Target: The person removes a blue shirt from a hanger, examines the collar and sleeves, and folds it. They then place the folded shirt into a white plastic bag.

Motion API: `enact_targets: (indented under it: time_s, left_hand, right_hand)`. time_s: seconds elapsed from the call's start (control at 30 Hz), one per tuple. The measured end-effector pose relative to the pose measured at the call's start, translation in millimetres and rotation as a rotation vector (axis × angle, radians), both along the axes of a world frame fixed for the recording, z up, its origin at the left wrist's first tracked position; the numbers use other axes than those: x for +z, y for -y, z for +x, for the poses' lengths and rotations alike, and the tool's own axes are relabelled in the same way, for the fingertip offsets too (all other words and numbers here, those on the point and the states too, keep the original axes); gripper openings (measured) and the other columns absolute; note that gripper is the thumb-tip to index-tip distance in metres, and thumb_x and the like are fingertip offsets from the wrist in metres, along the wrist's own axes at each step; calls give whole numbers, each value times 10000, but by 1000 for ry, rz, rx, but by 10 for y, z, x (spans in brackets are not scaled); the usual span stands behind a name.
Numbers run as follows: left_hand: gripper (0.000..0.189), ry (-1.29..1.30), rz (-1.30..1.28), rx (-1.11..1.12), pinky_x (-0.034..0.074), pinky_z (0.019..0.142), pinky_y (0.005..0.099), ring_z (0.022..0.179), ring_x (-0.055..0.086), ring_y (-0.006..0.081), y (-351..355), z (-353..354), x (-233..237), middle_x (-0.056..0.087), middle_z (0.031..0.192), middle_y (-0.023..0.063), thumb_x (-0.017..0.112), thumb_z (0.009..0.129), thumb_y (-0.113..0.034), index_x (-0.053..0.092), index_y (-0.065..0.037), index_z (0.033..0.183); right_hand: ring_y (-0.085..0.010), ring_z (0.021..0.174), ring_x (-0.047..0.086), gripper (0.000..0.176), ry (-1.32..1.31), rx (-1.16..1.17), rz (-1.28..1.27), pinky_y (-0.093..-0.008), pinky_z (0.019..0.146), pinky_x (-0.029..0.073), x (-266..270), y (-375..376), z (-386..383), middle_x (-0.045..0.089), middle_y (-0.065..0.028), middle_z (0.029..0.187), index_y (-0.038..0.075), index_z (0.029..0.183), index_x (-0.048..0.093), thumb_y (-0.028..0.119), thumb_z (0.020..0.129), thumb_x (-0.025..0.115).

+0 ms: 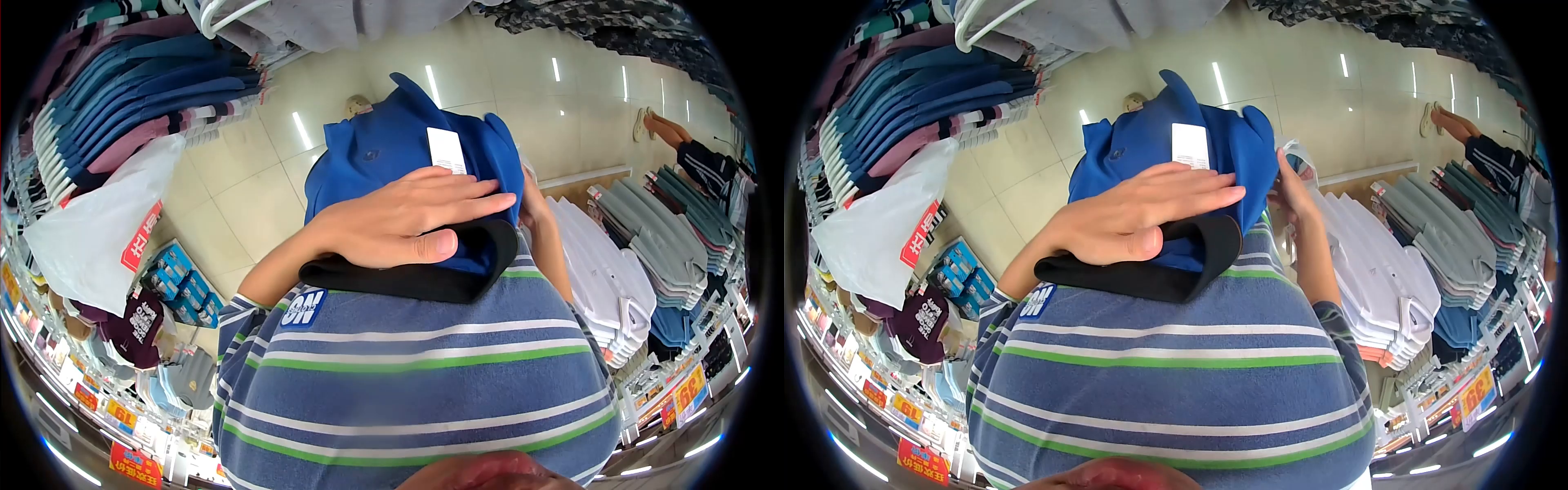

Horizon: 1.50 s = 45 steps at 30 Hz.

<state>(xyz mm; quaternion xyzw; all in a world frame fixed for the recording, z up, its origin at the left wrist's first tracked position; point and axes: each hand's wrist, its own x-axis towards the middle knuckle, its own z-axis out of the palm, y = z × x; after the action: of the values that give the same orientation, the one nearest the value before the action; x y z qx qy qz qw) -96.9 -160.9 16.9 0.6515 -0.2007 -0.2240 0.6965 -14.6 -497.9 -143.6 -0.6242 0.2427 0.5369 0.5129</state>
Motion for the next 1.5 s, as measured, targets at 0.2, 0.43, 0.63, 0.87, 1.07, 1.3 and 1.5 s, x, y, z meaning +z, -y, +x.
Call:
enact_targets:
  time_s: [0.2,0.43,0.63,0.87,1.07,1.3,1.5]
  left_hand:
    - [974,74,68,-103,133,1181,562,1447,270,458,9,91,25,359,1540,247,162,919,-798,415,-59,1501]
    - [750,128,45,-79,140,1197,547,1440,285,460,33,101,-33,391,1520,251,289,992,-658,436,-122,1495]
    - [952,51,58,-113,127,1181,584,1460,243,460,-1,143,45,349,1552,235,213,915,-801,454,-76,1483]
    - [922,94,69,-104,119,1180,589,1465,229,463,-8,141,17,327,1564,240,269,920,-786,466,-76,1475]
    - [886,113,101,-142,126,1179,581,1460,237,472,-28,147,15,338,1554,254,330,927,-758,480,-69,1464]
    - [906,135,113,-145,135,1181,567,1455,238,480,-36,103,48,358,1536,267,336,915,-774,483,-65,1459]
    - [841,133,123,-119,146,1187,552,1465,231,456,-26,65,11,371,1536,249,276,961,-726,515,-75,1436]
  right_hand:
    - [-318,1327,439,906,-55,-319,233,-454,1118,327,105,-464,143,486,-175,1441,71,1513,340,752,920,415]
    - [-185,1107,609,555,146,-73,377,-347,1027,424,141,-445,346,671,-91,1169,46,1384,517,343,943,677]
    - [-132,885,663,180,480,-452,274,-313,828,514,556,132,764,710,-26,981,94,1027,672,263,968,655]
    - [-176,944,687,227,629,-453,315,-369,882,543,731,764,1017,716,-83,1057,30,1114,632,226,1023,561]
    - [-291,1307,496,420,924,-508,279,-456,1102,404,1152,-8,1042,563,-209,1340,-75,1254,565,279,1032,530]
    - [-219,942,569,393,747,-676,907,-465,1002,441,818,-202,1413,600,-111,916,0,920,569,366,1032,478]
    - [-165,564,426,328,1049,-721,449,-328,507,358,929,-130,1222,516,-101,746,59,833,460,304,1051,467]
